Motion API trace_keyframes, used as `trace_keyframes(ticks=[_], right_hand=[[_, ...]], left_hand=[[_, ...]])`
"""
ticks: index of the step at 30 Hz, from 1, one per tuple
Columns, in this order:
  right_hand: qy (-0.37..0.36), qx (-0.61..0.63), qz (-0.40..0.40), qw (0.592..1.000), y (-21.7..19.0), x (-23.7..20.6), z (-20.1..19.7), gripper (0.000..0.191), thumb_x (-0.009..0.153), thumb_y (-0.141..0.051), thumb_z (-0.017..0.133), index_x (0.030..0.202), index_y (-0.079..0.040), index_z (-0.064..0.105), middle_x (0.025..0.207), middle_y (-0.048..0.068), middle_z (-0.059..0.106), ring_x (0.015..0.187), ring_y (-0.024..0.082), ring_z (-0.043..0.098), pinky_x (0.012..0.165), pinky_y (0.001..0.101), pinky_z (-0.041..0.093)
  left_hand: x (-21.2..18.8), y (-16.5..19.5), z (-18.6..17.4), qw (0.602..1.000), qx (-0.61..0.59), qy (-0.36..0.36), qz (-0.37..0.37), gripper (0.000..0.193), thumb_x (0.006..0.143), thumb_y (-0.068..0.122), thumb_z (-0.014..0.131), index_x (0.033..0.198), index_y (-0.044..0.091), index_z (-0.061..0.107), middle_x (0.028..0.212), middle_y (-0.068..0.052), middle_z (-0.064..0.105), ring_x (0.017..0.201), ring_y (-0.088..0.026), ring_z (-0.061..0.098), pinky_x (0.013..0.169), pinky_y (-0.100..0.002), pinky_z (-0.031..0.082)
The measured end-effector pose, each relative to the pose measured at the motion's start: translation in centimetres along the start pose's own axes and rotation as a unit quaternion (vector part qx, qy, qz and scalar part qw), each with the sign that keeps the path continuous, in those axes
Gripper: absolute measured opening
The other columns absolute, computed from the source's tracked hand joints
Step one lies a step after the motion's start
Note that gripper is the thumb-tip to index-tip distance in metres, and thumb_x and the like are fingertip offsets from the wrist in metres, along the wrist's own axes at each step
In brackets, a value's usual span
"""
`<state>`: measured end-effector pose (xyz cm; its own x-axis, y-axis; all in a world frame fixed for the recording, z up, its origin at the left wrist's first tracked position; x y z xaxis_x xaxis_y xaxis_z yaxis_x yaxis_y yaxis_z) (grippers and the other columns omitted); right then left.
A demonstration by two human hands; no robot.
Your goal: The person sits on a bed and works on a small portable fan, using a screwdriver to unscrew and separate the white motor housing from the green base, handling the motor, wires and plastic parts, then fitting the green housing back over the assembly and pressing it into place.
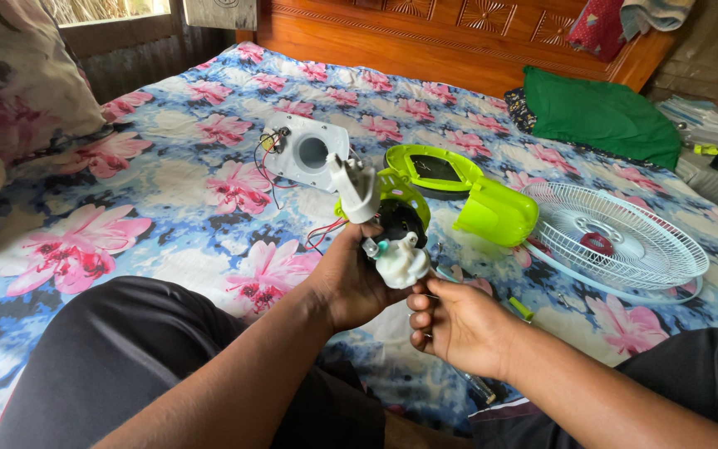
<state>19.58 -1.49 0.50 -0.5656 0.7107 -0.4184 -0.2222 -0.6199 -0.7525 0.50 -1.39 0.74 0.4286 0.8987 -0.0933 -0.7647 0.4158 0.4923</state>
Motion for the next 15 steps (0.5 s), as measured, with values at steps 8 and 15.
trace_keyframes(ticks=[8, 15], right_hand=[[-0.047, 0.169, 0.066, 0.982, 0.2, 0.3, -0.4, 0.014, 0.101, -0.020, 0.047, 0.096, -0.009, 0.053, 0.080, -0.001, 0.053, 0.072, 0.012, 0.052, 0.071, 0.0327, 0.047], [-0.038, 0.147, 0.033, 0.988, 0.2, 0.2, -0.2, 0.016, 0.099, -0.020, 0.046, 0.099, -0.008, 0.055, 0.083, 0.001, 0.053, 0.073, 0.013, 0.051, 0.070, 0.0320, 0.046]], left_hand=[[0.2, -0.3, 1.3, 0.987, 0.125, -0.048, 0.089, 0.036, 0.092, 0.034, 0.061, 0.120, 0.011, 0.061, 0.108, -0.005, 0.069, 0.099, -0.022, 0.067, 0.096, -0.044, 0.053], [-0.6, -0.1, 2.2, 0.984, 0.128, -0.072, 0.103, 0.038, 0.092, 0.032, 0.063, 0.120, 0.008, 0.060, 0.106, -0.007, 0.069, 0.096, -0.023, 0.068, 0.090, -0.043, 0.056]])
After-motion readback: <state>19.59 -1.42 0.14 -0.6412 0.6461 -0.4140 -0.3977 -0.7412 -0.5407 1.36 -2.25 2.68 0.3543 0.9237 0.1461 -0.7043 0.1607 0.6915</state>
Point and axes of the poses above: each hand's wrist, its own x-axis towards the middle knuckle, its own z-axis out of the palm, y = z × x, the point moved 1 cm from there along x, towards the middle knuckle
